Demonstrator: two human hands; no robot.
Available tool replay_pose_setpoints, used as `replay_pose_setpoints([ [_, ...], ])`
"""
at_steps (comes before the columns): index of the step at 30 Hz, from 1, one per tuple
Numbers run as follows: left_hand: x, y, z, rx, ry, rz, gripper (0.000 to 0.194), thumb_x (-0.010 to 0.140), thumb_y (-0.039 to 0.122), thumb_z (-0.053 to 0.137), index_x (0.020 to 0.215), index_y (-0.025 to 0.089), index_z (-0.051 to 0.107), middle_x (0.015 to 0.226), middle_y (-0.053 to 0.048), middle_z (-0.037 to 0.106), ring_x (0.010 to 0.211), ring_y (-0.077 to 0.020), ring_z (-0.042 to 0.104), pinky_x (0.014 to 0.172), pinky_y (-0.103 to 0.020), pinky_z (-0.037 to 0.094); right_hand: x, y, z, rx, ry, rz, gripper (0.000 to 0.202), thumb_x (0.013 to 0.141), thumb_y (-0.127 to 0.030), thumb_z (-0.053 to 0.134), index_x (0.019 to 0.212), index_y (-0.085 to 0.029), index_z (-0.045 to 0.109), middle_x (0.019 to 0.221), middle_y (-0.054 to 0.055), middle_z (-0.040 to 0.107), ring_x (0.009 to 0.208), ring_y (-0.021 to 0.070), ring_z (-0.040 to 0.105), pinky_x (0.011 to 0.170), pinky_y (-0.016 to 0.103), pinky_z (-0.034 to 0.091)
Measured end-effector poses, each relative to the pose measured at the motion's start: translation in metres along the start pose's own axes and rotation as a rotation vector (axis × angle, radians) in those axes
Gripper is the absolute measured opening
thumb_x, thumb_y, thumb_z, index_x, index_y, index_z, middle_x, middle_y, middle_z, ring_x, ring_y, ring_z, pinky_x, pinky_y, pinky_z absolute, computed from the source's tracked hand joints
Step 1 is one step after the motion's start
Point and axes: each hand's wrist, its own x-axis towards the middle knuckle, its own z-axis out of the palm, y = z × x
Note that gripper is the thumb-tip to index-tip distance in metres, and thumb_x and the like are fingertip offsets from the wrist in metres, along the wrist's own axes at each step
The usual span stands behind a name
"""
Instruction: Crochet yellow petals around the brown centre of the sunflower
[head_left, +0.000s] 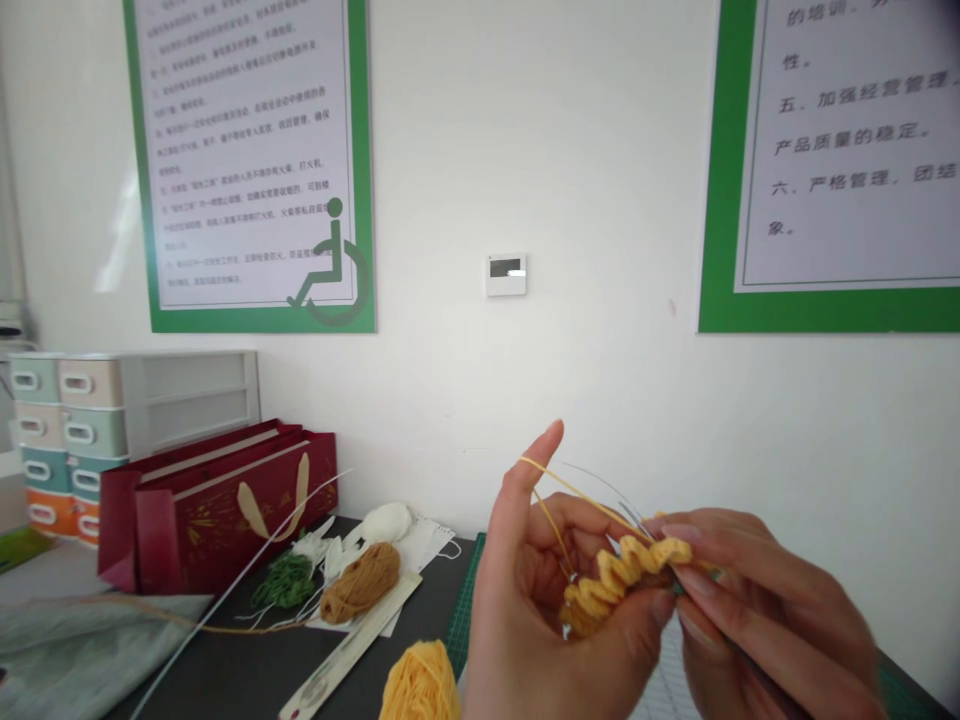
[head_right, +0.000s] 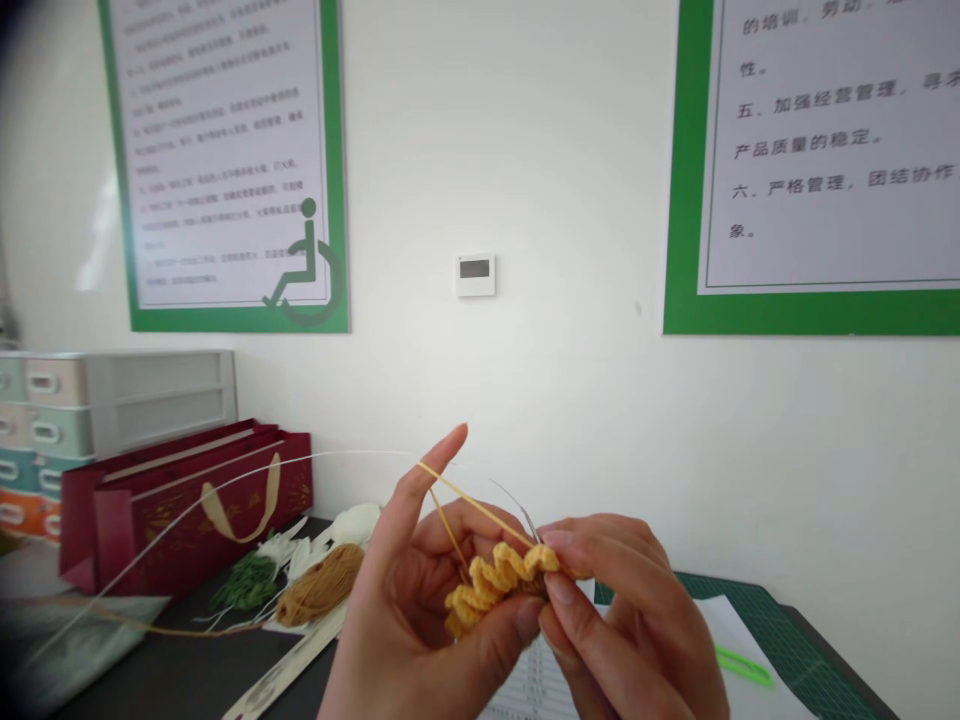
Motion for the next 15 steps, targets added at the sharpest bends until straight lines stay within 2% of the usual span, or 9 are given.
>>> replay_pose_setpoints([
  [4,0.006,0.002,-0.006,-0.017,-0.067,-0.018,0.091,0.073,0.011,0.091,0.149,0.040,0.050,0.089,0.001,0.070,0.077,-0.0122,0.063,0.070,-0.023,0.049,0.006,-0.002,-0.003,0.023,-0.075,0.023,0.025,0.093,-0.009,0.059,0.114,-0.022,0.065,0.120,0.008,0.068,0.105,0.0201,0.069,0.079,0.032,0.064],
  [7,0.010,0.003,-0.015,0.053,-0.133,0.004,0.084,0.074,0.012,0.091,0.144,0.044,0.057,0.092,0.001,0.069,0.077,-0.0104,0.061,0.070,-0.021,0.049,0.011,-0.001,-0.010,0.018,-0.201,-0.016,0.017,0.099,-0.018,0.055,0.112,-0.025,0.062,0.118,0.009,0.074,0.102,0.0231,0.074,0.082,0.038,0.065],
  [10,0.012,0.002,-0.023,0.156,-0.233,0.038,0.082,0.076,0.011,0.090,0.142,0.048,0.059,0.093,0.001,0.067,0.078,-0.0104,0.061,0.069,-0.019,0.048,0.016,0.003,-0.015,-0.058,-0.272,-0.058,0.011,0.098,-0.019,0.055,0.100,-0.024,0.064,0.115,0.010,0.077,0.097,0.0241,0.076,0.080,0.038,0.065],
  [13,0.014,0.001,-0.029,0.251,-0.273,0.009,0.081,0.081,0.011,0.085,0.143,0.052,0.056,0.094,0.001,0.065,0.081,-0.0119,0.062,0.071,-0.021,0.049,0.019,0.005,-0.016,-0.130,-0.282,-0.163,0.014,0.100,-0.018,0.050,0.093,-0.022,0.062,0.116,0.013,0.077,0.097,0.0213,0.076,0.081,0.034,0.064],
  [15,0.014,0.003,-0.032,0.321,-0.318,0.084,0.082,0.081,0.008,0.082,0.144,0.053,0.054,0.093,0.001,0.064,0.080,-0.0121,0.062,0.071,-0.021,0.050,0.019,0.006,-0.015,-0.175,-0.266,-0.217,0.016,0.099,-0.017,0.049,0.091,-0.021,0.061,0.111,0.012,0.078,0.093,0.0201,0.075,0.080,0.032,0.064],
])
